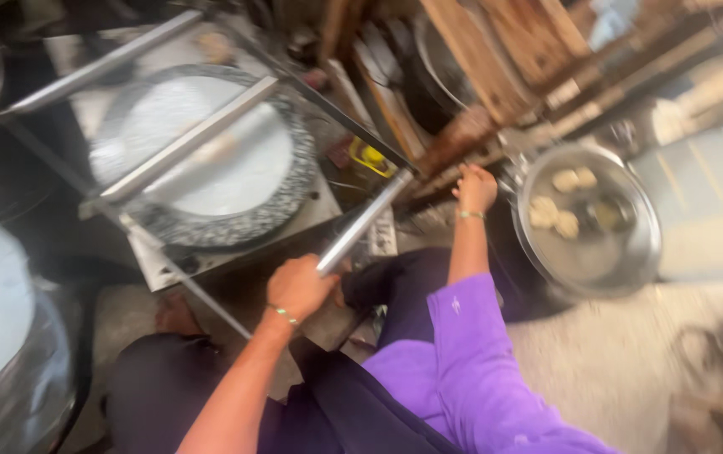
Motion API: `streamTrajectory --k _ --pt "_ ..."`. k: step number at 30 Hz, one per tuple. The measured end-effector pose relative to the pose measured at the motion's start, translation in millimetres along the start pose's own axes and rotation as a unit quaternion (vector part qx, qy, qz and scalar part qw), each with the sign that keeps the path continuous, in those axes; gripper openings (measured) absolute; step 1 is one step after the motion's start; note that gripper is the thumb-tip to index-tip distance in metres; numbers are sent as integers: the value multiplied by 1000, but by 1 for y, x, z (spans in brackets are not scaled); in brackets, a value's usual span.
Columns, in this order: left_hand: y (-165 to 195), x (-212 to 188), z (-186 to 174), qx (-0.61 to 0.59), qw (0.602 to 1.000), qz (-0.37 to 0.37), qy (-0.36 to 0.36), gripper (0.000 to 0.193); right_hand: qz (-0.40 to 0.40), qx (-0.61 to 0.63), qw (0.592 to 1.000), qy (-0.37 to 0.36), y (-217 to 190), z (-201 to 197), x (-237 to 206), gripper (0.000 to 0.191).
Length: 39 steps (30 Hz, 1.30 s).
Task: The person places dough balls on the stone plate of a lever press, pulls the metal handle to flatten each ball into a thin round disc, peels the pressed disc off the plate, and stacks the discs on a tray while another person occasionally takes the finished stack away.
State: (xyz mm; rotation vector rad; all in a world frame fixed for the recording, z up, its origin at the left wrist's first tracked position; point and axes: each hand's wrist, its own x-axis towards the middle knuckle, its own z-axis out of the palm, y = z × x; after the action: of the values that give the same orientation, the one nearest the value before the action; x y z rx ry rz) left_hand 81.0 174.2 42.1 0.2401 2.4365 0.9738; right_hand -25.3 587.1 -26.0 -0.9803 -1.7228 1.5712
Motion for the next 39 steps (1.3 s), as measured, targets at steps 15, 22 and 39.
streamTrajectory --k 15,22,39 --pt "16 -3 -10 9 1000 -17 14 32 229 167 850 -444 24 -51 106 105" --pt "9 -3 -12 10 997 26 78 44 63 58 996 40 5 -3 45 40" --pt "-28 20 37 -23 999 -28 -10 25 -56 -58 997 -6 -7 10 23 55"
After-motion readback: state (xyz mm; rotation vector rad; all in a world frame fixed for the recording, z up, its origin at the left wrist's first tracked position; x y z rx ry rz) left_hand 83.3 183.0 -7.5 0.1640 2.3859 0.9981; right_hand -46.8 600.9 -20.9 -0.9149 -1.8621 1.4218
